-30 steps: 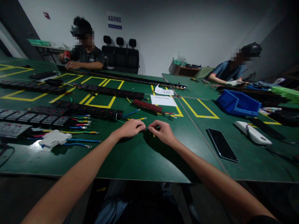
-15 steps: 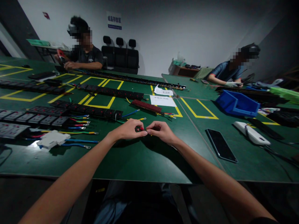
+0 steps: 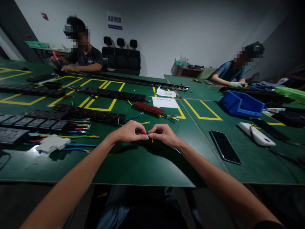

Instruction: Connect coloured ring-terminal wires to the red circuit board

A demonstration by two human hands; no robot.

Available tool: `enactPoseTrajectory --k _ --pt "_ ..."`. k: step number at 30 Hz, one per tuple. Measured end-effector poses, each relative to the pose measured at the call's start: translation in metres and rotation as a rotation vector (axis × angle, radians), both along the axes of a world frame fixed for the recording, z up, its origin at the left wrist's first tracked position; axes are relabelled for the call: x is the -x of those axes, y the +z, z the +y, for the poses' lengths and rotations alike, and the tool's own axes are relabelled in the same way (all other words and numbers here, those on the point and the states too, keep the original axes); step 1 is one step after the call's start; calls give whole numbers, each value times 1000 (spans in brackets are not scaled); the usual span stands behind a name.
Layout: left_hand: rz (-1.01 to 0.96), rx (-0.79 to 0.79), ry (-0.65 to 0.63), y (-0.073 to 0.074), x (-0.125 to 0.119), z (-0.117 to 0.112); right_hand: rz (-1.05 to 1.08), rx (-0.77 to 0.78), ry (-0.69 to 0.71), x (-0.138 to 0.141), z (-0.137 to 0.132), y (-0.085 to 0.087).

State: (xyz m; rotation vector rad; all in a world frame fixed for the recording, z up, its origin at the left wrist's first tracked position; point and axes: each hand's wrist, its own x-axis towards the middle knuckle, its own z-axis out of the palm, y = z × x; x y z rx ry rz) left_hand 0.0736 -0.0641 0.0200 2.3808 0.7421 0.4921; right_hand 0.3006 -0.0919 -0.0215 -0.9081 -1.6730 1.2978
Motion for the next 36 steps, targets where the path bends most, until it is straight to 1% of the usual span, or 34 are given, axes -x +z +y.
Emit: enactPoseTrajectory --k 2,5,9,12,17,23,28,36 --pt "-6 54 -9 1 2 2 10 -1 -1 1 -1 1" --pt "-29 180 -42 3 6 5 31 -5 -5 2 -3 2" --pt "-142 355 -59 4 11 8 3 -44 -38 1 -5 3" --pt "-194 413 -57 2 13 9 -34 -105 -78 1 -7 4" --pt "-206 426 -65 1 15 11 -104 -192 -117 2 -11 5" --pt "-213 421 -64 2 13 10 -179 -229 -137 3 -12 5" --pt "-209 433 -79 -1 13 11 -188 -207 -114 2 -13 6" --pt "-190 433 -104 -3 13 11 -169 -122 -25 1 -12 8"
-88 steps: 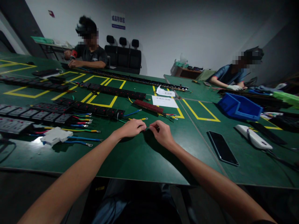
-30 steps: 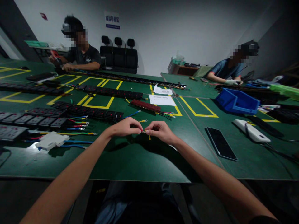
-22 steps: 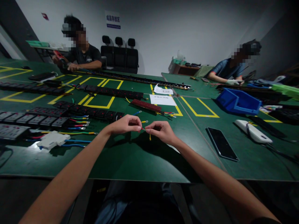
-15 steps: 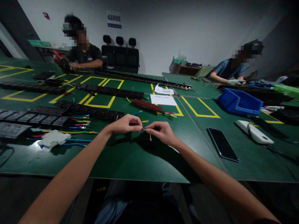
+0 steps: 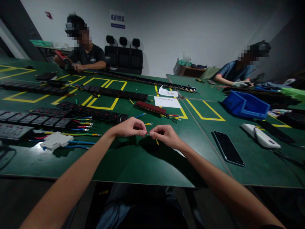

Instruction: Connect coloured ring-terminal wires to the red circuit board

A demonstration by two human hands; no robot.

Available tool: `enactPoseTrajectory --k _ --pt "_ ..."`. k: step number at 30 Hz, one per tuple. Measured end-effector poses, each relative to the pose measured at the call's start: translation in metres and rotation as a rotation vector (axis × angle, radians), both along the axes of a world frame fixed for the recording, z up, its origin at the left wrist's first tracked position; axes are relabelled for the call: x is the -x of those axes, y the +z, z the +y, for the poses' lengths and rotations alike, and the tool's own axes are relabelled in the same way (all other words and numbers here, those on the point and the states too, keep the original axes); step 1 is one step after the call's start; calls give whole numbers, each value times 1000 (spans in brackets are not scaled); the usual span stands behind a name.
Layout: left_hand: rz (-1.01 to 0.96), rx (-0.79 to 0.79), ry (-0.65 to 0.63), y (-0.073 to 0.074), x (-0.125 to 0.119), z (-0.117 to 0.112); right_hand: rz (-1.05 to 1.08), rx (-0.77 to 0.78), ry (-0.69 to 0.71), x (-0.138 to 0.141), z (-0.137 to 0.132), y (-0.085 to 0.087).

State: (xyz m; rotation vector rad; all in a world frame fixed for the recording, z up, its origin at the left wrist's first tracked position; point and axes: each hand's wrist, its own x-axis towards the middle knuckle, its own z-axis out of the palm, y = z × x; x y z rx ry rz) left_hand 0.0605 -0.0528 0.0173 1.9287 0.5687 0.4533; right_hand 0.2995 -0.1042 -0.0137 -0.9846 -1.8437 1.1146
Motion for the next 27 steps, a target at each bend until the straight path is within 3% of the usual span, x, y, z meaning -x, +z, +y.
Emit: enactPoseTrajectory --k 11,19,27 --pt "27 -10 -41 1 1 2 10 164 67 0 -1 7" --pt "22 -22 -68 0 2 3 119 268 39 3 1 0" --pt "19 -17 -78 1 2 4 159 340 136 1 2 -1"
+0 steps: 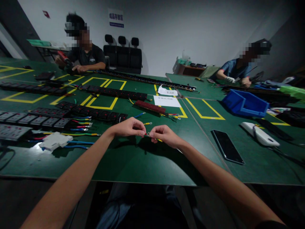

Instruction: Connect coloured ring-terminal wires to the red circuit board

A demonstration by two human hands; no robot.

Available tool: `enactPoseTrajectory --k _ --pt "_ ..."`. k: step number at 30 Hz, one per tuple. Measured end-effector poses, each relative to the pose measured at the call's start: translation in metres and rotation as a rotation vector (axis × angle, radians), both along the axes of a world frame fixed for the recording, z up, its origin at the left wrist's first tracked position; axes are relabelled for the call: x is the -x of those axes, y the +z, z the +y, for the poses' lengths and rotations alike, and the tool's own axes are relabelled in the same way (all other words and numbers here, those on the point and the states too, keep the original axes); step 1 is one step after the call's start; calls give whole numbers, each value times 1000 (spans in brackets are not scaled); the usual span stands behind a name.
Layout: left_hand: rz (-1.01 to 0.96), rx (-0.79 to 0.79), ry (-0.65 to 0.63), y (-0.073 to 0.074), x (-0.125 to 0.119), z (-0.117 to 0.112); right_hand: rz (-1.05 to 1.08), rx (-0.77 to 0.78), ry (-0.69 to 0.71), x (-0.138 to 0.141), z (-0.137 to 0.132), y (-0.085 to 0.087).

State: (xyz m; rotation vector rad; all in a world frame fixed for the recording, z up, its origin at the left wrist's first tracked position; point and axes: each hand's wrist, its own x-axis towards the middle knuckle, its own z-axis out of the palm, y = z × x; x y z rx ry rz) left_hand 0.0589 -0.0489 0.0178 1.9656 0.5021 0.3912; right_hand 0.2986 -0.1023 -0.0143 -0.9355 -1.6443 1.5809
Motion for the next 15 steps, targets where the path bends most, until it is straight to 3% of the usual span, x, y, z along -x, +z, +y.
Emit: enactPoseTrajectory --k 6,15 --pt "40 -22 -27 0 0 0 -15 -15 64 -2 3 -2" --pt "95 -50 -56 -5 0 3 -95 -93 0 0 4 -5"
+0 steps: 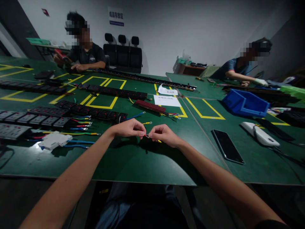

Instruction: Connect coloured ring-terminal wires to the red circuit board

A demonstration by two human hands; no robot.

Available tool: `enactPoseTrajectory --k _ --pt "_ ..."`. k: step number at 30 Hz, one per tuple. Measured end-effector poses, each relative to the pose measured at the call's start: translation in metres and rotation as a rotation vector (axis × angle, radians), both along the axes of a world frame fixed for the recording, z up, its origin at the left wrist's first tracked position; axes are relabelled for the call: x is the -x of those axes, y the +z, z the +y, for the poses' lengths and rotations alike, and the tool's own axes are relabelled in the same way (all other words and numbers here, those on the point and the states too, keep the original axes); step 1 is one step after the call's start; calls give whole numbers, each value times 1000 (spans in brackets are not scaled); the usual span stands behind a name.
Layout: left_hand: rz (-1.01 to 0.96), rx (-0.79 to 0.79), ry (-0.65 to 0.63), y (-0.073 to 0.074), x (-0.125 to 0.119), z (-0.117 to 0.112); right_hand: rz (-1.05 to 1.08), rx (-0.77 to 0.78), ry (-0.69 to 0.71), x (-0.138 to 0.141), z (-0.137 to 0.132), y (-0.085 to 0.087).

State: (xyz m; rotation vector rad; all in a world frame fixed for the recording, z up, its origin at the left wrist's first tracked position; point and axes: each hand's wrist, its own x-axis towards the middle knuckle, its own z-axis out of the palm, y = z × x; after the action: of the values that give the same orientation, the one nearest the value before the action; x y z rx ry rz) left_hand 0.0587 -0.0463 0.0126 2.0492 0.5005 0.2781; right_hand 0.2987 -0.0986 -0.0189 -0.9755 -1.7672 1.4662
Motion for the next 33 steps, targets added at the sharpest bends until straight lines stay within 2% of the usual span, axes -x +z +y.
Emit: enactPoseTrajectory --k 8,13,17,20,23,26,33 --pt "-6 17 28 1 -2 -4 -4 -170 -115 3 -9 0" --pt "-16 49 65 -5 -4 -4 -43 -136 -81 0 -8 4" --pt "-37 59 92 -8 -7 -4 -67 -171 -124 0 -8 5" --pt "-76 50 131 -7 -9 -5 -92 -246 -212 2 -12 4" --pt "-116 25 182 -7 -10 -6 -157 -397 -308 3 -17 4" --pt "-140 -8 207 -7 -11 -7 -218 -501 -350 3 -19 4" --pt "-133 -65 235 -8 -13 -8 -251 -526 -357 1 -18 2"
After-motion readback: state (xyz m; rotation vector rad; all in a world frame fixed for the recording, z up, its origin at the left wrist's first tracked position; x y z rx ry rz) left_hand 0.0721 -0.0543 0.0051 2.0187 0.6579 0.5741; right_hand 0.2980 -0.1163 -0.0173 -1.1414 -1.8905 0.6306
